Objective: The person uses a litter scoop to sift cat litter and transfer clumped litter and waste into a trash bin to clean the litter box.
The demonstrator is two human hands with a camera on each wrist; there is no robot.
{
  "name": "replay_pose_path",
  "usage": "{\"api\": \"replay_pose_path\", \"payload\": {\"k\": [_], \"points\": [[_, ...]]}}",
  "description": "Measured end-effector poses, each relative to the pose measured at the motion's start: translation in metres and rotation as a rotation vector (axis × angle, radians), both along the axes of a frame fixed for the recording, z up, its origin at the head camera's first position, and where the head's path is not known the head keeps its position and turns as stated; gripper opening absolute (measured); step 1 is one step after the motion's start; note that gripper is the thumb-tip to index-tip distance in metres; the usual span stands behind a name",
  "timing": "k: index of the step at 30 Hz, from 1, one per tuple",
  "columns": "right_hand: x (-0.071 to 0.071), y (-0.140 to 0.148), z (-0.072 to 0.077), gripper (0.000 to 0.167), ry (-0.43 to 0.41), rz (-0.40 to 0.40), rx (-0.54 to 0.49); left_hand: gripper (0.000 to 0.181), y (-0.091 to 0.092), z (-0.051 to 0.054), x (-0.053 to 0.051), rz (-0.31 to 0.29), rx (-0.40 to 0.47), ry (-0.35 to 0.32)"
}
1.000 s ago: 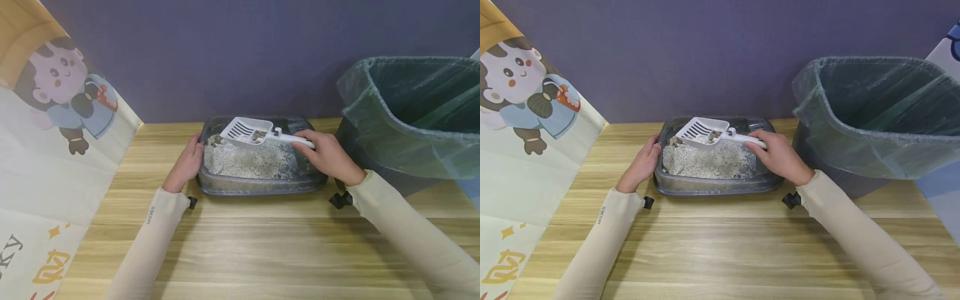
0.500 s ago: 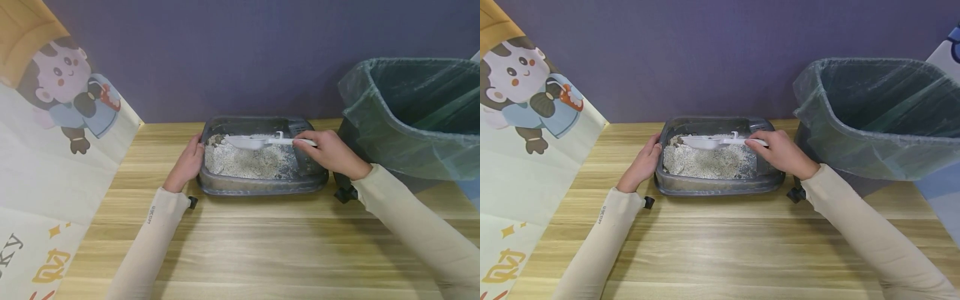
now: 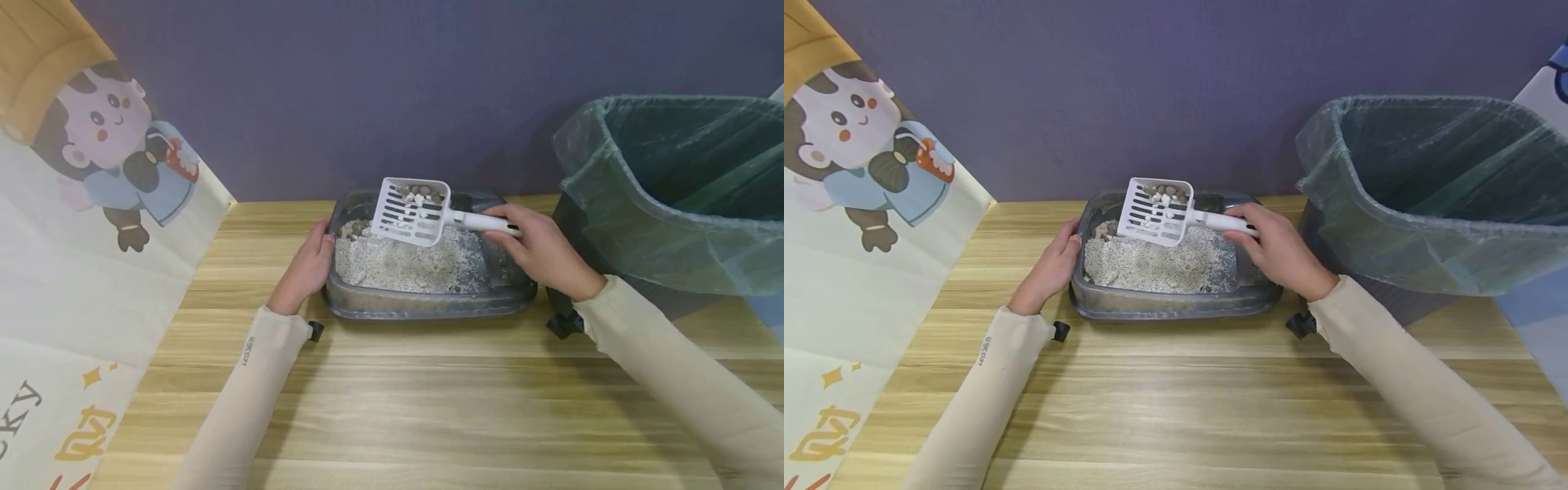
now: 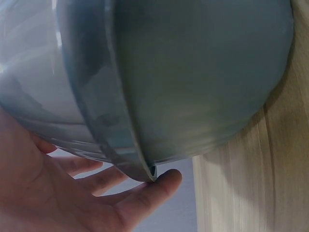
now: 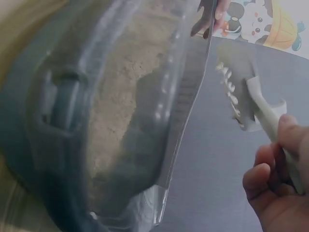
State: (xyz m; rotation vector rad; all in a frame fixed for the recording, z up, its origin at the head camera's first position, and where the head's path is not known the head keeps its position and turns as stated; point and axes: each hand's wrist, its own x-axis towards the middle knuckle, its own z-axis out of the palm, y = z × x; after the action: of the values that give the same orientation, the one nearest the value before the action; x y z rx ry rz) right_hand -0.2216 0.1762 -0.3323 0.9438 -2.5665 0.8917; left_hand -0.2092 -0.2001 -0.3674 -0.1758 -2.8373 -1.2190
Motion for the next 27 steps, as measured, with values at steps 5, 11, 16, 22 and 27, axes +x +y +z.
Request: {"api": "replay_pose_path", "payload": {"k": [5, 11, 16, 22, 27], "points": [[0.002, 0.0, -0.005, 0.034, 0.027, -0.003, -0.014, 0.051, 0.0, 0.0, 0.0, 0.0, -0.006, 0.0], [0.005, 0.001, -0.008, 0.034, 0.02, -0.007, -0.027, 0.051, 0.001, 0.0, 0.0, -0.005, -0.005, 0.005], [0.011, 0.001, 0.0, 0.034, 0.019, -0.024, -0.026, 0.05, 0.001, 0.001, 0.0, -0.004, -0.006, 0.0], [0.019, 0.001, 0.02, 0.032, 0.076, -0.036, -0.035, 0.05, 0.0, 0.0, 0.0, 0.002, -0.002, 0.004], [0.022, 0.0, 0.03, 0.031, 0.111, -0.02, -0.034, 0.05, -0.001, 0.0, 0.0, 0.004, -0.002, 0.004]]}}
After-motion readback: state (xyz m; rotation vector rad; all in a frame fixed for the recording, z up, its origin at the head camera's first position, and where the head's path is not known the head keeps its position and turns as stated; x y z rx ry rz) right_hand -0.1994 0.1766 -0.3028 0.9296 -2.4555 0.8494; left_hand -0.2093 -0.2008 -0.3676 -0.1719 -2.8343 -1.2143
